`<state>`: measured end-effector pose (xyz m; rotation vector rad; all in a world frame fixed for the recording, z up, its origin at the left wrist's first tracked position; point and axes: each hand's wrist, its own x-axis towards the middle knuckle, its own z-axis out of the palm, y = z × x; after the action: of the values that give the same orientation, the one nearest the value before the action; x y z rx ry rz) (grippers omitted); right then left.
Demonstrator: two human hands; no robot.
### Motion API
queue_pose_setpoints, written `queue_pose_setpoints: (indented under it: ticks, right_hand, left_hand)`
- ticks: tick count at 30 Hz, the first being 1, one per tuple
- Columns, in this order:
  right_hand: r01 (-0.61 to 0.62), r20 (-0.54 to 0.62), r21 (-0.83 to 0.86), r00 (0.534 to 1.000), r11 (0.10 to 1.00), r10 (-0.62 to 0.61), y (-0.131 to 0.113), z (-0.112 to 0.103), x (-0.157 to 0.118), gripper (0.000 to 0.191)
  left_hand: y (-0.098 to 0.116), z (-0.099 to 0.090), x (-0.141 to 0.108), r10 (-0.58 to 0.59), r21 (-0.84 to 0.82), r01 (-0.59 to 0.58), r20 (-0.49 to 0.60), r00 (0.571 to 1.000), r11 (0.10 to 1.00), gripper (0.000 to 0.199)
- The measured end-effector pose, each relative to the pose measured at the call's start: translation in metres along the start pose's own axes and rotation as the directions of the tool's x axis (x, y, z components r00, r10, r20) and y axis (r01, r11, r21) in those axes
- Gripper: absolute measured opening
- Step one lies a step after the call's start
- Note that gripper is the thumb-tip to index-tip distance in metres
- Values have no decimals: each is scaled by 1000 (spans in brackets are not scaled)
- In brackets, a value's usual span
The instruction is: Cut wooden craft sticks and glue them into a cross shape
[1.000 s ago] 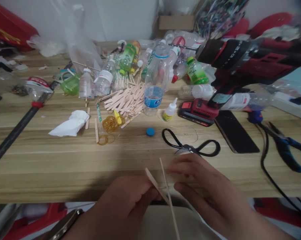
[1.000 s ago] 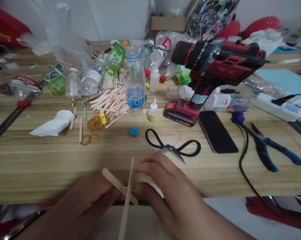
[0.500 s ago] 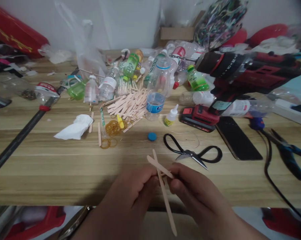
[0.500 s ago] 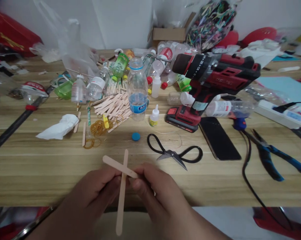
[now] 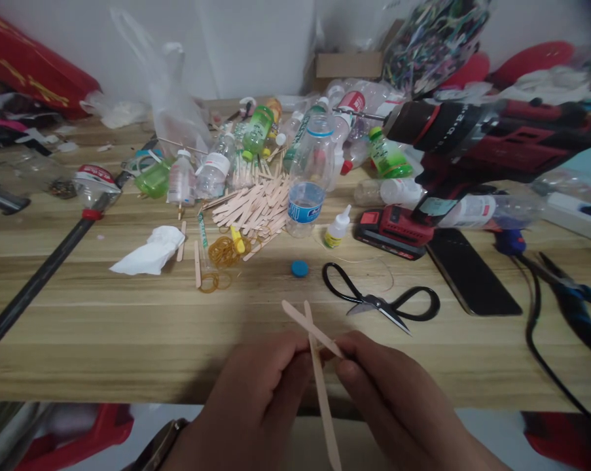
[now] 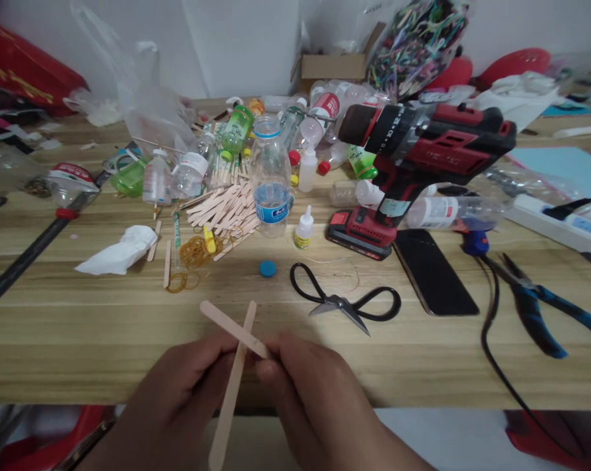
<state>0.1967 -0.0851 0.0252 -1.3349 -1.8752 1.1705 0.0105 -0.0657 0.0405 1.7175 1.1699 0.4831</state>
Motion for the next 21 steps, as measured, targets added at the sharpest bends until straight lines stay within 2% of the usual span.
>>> queue_pose_setpoints:
  ticks: [3, 6, 8, 11, 12, 15, 16, 19, 21]
  right_hand:
    - [-50, 16, 148, 999, 988, 48, -3, -2, -2, 30]
    - [-163, 77, 316, 986, 935, 146, -5, -4, -2, 38]
    - [-265, 180, 501, 963, 824, 200, -5, -3, -2, 42]
    - [-363, 307, 706, 931, 609, 199, -4, -1, -2, 43]
    - [-362, 307, 728, 931, 582, 196, -4, 0, -3, 42]
    - [-327, 258, 747, 945, 579, 201, -4, 3, -4, 40]
    - [-334, 269, 766, 942, 549, 199, -3, 5, -4, 39]
    - [-379, 332, 866, 924, 326, 190, 0, 13, -6, 40]
    - [-372, 330, 909, 918, 187, 220, 2, 20, -7, 39]
  left_hand:
    - [0, 1, -1, 36, 0, -36, -14, 999, 999, 28]
    - [-3, 2, -5, 13, 13, -12, -58, 998, 1000, 24]
    - [-5, 1, -8, -6, 36, 8, -77, 997, 999, 22]
    - [-8, 2, -13, 9, 72, -1, -104, 994, 997, 22]
    - [-8, 2, -14, 12, 84, -3, -116, 993, 996, 22]
    - [-8, 3, -16, 7, 110, 9, -138, 990, 994, 23]
    - [-8, 3, -17, 5, 113, 11, -137, 991, 994, 24]
    - [-8, 3, -17, 1, 106, 12, -125, 992, 994, 25]
    - [-8, 4, -17, -20, 96, 30, -108, 994, 995, 25]
